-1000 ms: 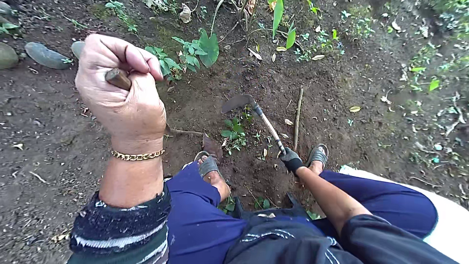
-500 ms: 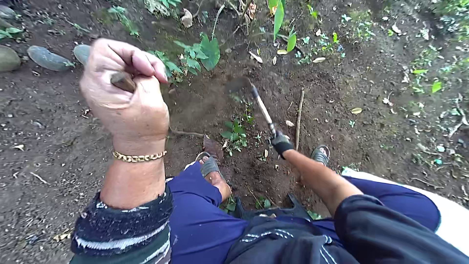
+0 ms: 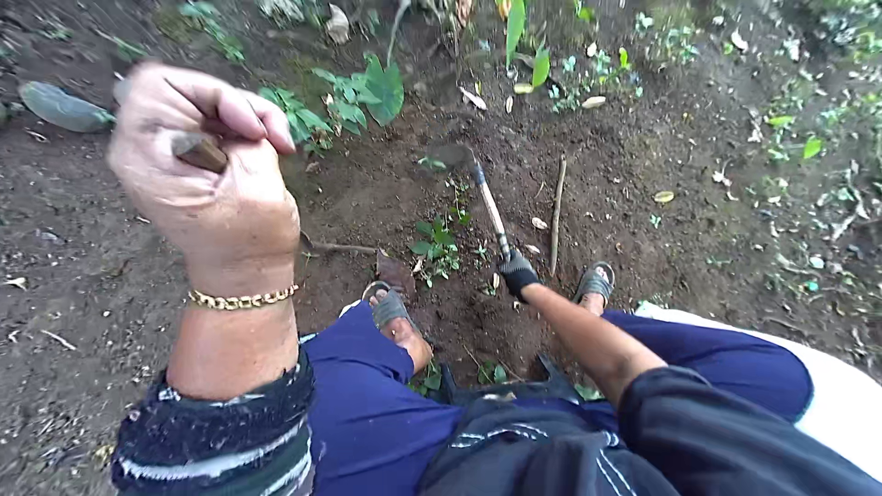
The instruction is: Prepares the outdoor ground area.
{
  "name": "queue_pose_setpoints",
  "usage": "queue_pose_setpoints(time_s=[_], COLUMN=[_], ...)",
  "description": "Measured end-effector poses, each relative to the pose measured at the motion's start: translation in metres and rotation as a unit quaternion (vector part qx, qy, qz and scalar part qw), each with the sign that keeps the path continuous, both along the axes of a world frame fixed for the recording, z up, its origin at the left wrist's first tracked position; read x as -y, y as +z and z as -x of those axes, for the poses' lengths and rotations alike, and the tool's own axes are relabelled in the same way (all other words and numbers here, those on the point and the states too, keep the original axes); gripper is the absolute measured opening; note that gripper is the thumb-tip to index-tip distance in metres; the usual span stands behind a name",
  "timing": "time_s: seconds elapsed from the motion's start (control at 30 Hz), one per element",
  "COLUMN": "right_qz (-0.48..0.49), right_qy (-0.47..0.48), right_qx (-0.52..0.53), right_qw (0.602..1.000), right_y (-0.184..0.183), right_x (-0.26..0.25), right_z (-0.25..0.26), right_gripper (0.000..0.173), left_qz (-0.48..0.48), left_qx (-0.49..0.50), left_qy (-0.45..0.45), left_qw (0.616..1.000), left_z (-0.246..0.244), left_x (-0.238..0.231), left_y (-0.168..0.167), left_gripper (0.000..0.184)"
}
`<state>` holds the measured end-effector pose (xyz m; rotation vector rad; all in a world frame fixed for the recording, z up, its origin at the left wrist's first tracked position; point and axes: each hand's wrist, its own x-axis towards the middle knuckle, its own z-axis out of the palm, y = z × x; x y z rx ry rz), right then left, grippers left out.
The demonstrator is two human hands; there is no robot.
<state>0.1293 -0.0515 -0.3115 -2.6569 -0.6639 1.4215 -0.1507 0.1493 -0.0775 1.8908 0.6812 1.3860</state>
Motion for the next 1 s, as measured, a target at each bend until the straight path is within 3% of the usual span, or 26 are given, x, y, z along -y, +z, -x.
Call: queue_pose_setpoints(time_s=[0.1,0.23,0.33,0.43,0.57,0.67,0.8,0.93,1.0], right_qz=[-0.059,-0.121,-0.042,0.007,-0.062,-0.121,-0.034,0.019,-0.016], right_qy=[-0.048,-0.140,-0.022,0.030,-0.036,-0.110,-0.033,0.012,-0.001], right_qx=[-0.028,-0.024,0.010,0.003,-0.020,-0.010,-0.004,0.005,0.011], right_qw=[0.997,0.982,0.999,1.000,0.997,0.987,0.999,1.000,1.000], right_y=[0.008,-0.017,-0.018,0.002,0.009,-0.019,-0.007,0.004,0.004], right_x=[-0.018,-0.035,-0.010,-0.015,-0.032,-0.045,-0.003,0.022,0.008], right_z=[-0.010,0.019,0.022,-0.005,-0.024,-0.002,0.025,-0.001,-0.016], right_gripper=[0.047,0.050,0.052,0.053,0.047,0.046,0.050,0.054,0.050], left_qz=[-0.001,-0.017,-0.013,-0.028,-0.042,-0.034,-0.035,-0.006,-0.028], left_qx=[-0.001,0.036,0.038,0.041,0.054,0.056,0.061,0.025,0.041], left_qy=[0.005,-0.003,-0.013,-0.006,-0.011,-0.011,-0.020,-0.014,-0.004], left_qw=[1.000,0.999,0.999,0.999,0.998,0.998,0.997,1.000,0.999], left_z=[-0.003,-0.009,-0.014,-0.013,-0.016,-0.018,-0.024,-0.013,-0.019], left_x=[-0.002,-0.004,-0.001,-0.009,-0.013,-0.010,-0.007,-0.002,-0.010], left_y=[0.001,0.001,0.003,0.005,0.001,0.001,0.001,-0.001,0.000], left_gripper=[0.016,0.022,0.023,0.021,0.023,0.024,0.025,0.018,0.020])
